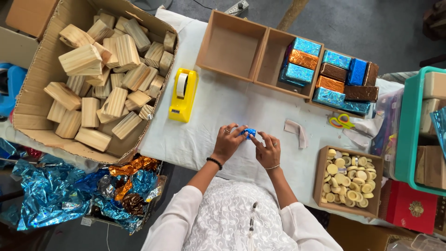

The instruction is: Apply polish to wooden blocks and pieces using a cloth.

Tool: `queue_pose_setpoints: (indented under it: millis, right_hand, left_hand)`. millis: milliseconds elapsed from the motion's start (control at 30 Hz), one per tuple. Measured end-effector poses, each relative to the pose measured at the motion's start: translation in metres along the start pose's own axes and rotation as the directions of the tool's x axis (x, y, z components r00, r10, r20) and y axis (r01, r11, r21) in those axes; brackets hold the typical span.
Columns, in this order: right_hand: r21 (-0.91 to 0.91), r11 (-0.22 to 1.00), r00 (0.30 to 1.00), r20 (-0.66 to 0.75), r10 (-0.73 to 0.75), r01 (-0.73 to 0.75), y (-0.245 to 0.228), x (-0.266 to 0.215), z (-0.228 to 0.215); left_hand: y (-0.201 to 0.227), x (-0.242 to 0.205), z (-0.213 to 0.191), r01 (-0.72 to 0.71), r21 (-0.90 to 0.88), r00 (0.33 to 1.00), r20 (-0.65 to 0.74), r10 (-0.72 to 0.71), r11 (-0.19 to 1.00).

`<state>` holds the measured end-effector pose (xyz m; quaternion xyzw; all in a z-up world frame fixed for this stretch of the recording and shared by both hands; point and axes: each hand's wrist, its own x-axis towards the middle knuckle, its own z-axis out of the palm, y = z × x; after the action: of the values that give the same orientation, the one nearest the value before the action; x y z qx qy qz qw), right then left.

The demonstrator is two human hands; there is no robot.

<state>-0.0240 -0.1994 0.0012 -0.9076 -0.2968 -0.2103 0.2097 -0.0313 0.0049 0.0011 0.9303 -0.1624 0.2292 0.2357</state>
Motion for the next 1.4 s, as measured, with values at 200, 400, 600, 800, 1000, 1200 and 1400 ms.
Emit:
queue_pose_setpoints:
  millis: [200,400,600,800,1000,1200,1400]
  right_hand:
    - [0.056,0.998,1.000,0.004,0.007,-0.007,-0.012,0.004,-0.003]
    - [0.127,0.986,0.994,0.003,0.107,-0.107,-0.016,-0.003,0.007]
    - [0.305,0.929,0.973,-0.024,0.228,-0.210,-0.032,0.009,0.007]
    - [0.695,0.512,0.862,0.374,0.344,-0.505,-0.101,0.085,0.061]
    - [0.422,0.217,0.470,0.715,0.517,-0.881,-0.126,0.119,0.241]
    - [0.451,0.012,0.408,0.797,0.445,-0.893,-0.142,0.139,0.246]
    - [0.584,-0.256,0.351,0.723,0.595,-0.770,-0.168,0.156,0.204]
  left_hand:
    - [0.006,-0.005,0.006,0.069,0.047,0.998,-0.011,-0.068,0.997]
    - [0.004,-0.010,0.015,0.096,-0.033,0.995,-0.027,-0.097,0.995]
    - [0.011,-0.014,0.010,0.176,-0.044,0.984,0.015,-0.176,0.983]
    - [-0.019,-0.069,0.082,0.295,-0.496,0.940,-0.002,-0.340,0.817]
    - [-0.003,-0.040,0.026,0.025,0.197,0.829,0.544,-0.131,0.980]
    - [-0.016,-0.050,0.020,0.171,-0.006,0.764,0.632,-0.129,0.985]
    - [-0.015,-0.034,-0.024,0.223,-0.091,0.771,0.625,-0.118,0.971]
